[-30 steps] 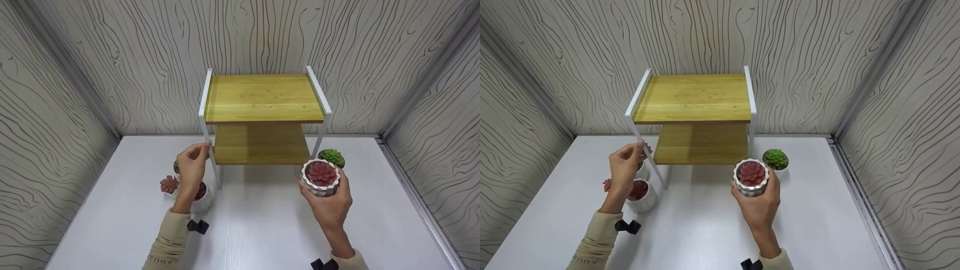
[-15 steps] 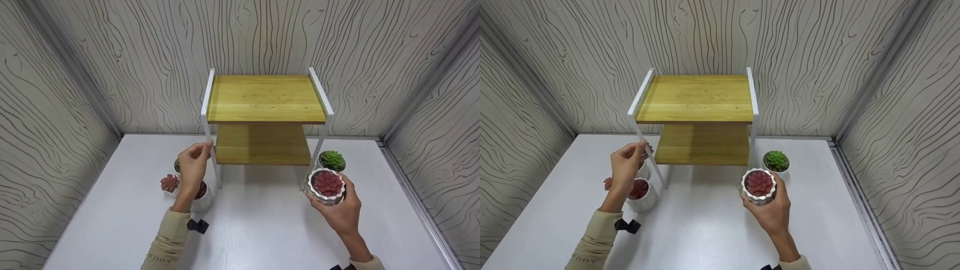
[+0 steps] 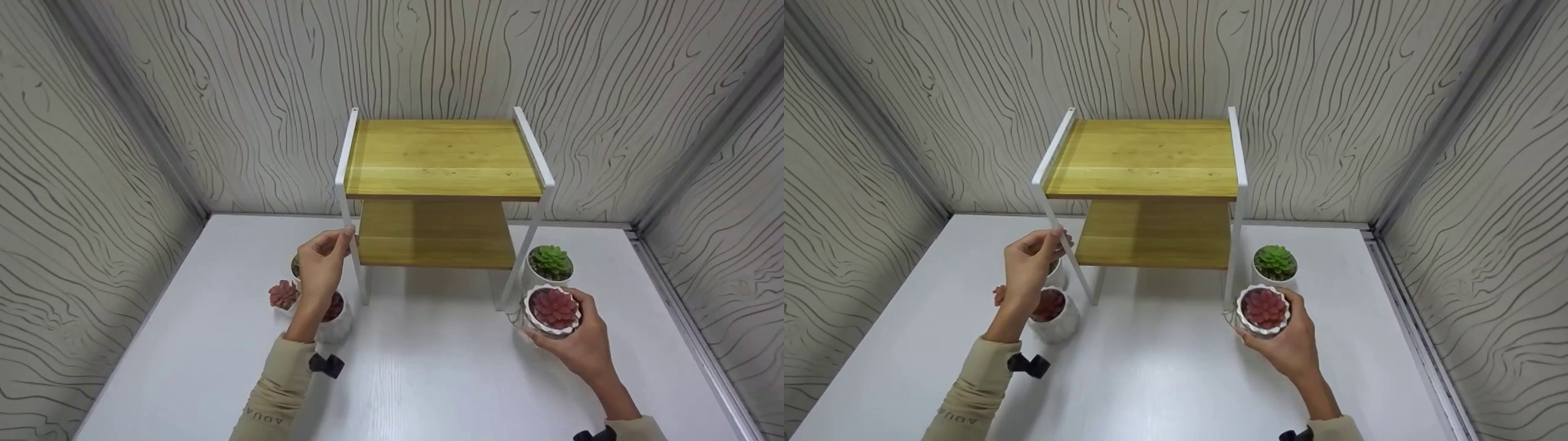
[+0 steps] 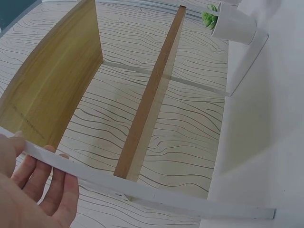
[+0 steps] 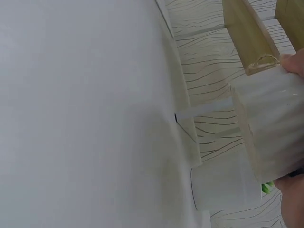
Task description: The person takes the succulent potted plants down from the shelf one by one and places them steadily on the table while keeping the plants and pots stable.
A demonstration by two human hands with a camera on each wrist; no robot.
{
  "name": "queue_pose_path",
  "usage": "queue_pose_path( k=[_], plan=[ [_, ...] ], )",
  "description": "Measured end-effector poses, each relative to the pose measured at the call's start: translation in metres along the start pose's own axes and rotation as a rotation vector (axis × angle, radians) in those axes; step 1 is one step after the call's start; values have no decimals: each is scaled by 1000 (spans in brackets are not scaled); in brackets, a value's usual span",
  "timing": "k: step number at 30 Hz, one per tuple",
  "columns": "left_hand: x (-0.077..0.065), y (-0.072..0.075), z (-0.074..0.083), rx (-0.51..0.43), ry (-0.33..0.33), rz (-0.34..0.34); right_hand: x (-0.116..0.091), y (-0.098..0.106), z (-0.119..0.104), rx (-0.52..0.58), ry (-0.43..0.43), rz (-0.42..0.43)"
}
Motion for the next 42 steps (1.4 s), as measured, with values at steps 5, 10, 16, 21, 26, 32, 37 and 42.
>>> queue_pose_path(
  k=[5,10,16,21,26,32,37,42],
  plan=[
    [2,0,1,-4,-4,-15,3,6,9,-45,-12,-117],
    [1,0,0,0,8,-5,8,8,17,-57,-10,-198],
    [-1,1,-1,9,32,-8,10,12,27,-73,-50,-253],
    [1,0,-2,-5,19,-17,14,14,35,-79,-72,-289],
    [1,1,-2,-10,19,-17,18,14,42,-90,-69,-304],
    [2,1,-1,-17,29,-25,16,14,49,-109,-90,-317],
    [1,1,-2,-8,47,-26,14,13,53,-115,-110,-326],
    [1,2,-2,-10,52,-27,14,11,57,-113,-101,-321]
  ],
)
Point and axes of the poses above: each hand's wrist, its own x-axis towards the middle knuckle, its own y-axis out of the back of the hand, z = x × y, the point moved 1 cm from there along x, towards the middle knuckle, and after that the axes turned 1 degree about y, right-handed, at the moved point
